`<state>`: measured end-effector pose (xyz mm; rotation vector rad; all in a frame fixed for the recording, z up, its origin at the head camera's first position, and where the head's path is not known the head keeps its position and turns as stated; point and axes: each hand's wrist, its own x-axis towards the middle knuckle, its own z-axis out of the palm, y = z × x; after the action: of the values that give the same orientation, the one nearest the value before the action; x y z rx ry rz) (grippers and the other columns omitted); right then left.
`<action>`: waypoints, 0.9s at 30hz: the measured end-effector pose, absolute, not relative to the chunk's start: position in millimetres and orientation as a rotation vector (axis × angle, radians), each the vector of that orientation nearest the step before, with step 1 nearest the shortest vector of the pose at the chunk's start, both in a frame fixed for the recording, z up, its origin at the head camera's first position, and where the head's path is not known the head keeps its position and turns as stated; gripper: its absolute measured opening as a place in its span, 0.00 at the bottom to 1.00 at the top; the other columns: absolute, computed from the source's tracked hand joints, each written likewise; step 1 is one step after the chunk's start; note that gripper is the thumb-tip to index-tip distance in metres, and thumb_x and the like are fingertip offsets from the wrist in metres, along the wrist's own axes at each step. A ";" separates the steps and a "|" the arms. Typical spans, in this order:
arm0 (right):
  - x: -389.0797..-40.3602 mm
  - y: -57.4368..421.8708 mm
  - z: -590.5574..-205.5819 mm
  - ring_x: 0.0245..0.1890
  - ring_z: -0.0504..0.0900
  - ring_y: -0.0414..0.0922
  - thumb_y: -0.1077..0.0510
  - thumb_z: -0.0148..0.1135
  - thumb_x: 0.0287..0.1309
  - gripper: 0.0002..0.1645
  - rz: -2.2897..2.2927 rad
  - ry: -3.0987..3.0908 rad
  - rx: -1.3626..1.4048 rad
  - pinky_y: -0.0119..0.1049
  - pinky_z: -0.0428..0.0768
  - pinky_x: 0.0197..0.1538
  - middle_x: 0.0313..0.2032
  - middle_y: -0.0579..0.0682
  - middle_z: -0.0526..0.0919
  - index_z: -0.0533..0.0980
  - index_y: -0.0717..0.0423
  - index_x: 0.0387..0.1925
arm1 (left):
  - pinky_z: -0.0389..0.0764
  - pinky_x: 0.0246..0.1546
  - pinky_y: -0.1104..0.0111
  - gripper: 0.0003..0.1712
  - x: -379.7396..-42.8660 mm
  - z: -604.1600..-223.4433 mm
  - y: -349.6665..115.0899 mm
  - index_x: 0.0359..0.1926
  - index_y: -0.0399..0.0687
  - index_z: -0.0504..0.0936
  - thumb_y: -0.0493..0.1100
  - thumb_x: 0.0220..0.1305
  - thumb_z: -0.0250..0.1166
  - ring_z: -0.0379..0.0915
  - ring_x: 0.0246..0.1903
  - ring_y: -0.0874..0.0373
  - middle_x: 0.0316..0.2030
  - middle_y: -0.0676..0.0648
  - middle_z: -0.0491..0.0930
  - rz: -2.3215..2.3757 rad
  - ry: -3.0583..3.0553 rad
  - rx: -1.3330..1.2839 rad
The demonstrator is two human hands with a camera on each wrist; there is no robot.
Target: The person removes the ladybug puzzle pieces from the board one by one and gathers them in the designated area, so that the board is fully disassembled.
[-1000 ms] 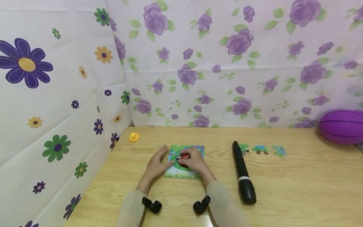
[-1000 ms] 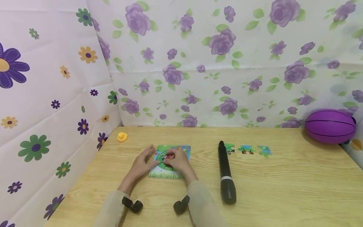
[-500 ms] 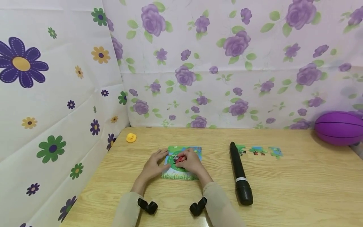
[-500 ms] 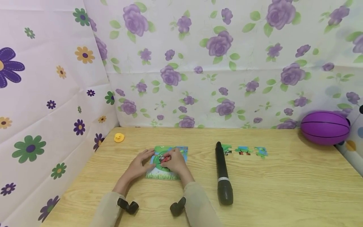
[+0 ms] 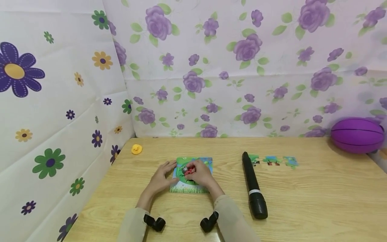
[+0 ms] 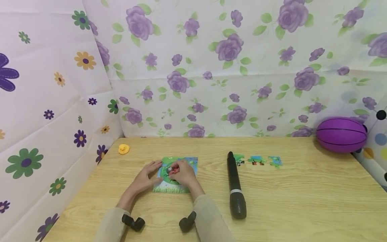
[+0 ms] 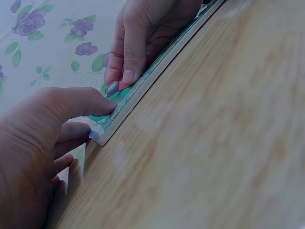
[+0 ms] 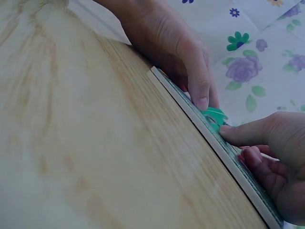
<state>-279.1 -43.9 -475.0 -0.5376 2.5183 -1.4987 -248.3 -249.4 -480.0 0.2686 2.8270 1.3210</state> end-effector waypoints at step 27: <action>-277.9 -52.2 -475.9 0.34 0.79 0.41 0.57 0.65 0.61 0.07 -1.714 2.495 -0.435 0.34 0.79 0.39 0.37 0.51 0.86 0.81 0.52 0.40 | 0.45 0.74 0.37 0.42 -248.8 -477.5 -253.1 0.71 0.47 0.66 0.45 0.55 0.68 0.41 0.77 0.41 0.74 0.48 0.60 1.296 2.829 0.299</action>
<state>-277.9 -52.2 -475.9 -0.4353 2.4947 -1.7138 -248.8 -253.1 -477.5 0.2989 2.8292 1.2956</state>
